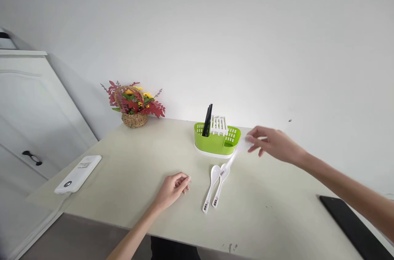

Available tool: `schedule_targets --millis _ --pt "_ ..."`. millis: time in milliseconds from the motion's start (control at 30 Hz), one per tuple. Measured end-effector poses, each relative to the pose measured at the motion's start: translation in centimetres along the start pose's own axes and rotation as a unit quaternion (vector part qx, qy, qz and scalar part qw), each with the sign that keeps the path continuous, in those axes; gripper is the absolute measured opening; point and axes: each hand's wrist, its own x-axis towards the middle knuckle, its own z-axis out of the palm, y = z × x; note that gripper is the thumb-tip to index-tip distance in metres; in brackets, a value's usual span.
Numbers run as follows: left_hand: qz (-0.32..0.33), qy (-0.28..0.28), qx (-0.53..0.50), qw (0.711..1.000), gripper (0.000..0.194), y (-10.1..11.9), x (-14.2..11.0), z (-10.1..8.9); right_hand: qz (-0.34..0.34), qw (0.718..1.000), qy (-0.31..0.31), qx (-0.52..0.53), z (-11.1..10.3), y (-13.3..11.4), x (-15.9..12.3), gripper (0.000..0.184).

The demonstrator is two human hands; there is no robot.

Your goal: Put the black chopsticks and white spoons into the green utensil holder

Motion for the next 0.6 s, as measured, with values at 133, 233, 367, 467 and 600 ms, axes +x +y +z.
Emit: schedule_targets --millis 133,233,367,467,600 --pt "0.007 0.0 0.002 1.0 0.041 0.2 -0.2 -0.1 -0.083 0.969 0.207 -0.107 -1.0 -6.3 1.2 0.043" --pt "0.007 0.003 0.0 1.0 0.042 0.1 -0.2 -0.1 -0.145 0.922 0.291 -0.209 0.5 -8.6 3.1 0.031" --pt "0.009 0.006 -0.006 1.0 0.043 -0.1 -0.3 -0.1 -0.206 0.859 0.301 -0.358 4.3 -8.7 6.4 0.027" --pt "0.006 0.009 -0.007 1.0 0.043 -0.2 -0.3 -0.1 -0.268 0.828 0.223 -0.438 7.4 -7.7 8.3 0.028" --pt "0.002 0.007 -0.014 1.0 0.043 -0.4 -0.4 -0.2 -0.322 0.807 0.16 -0.469 10.6 -6.0 9.7 0.037"
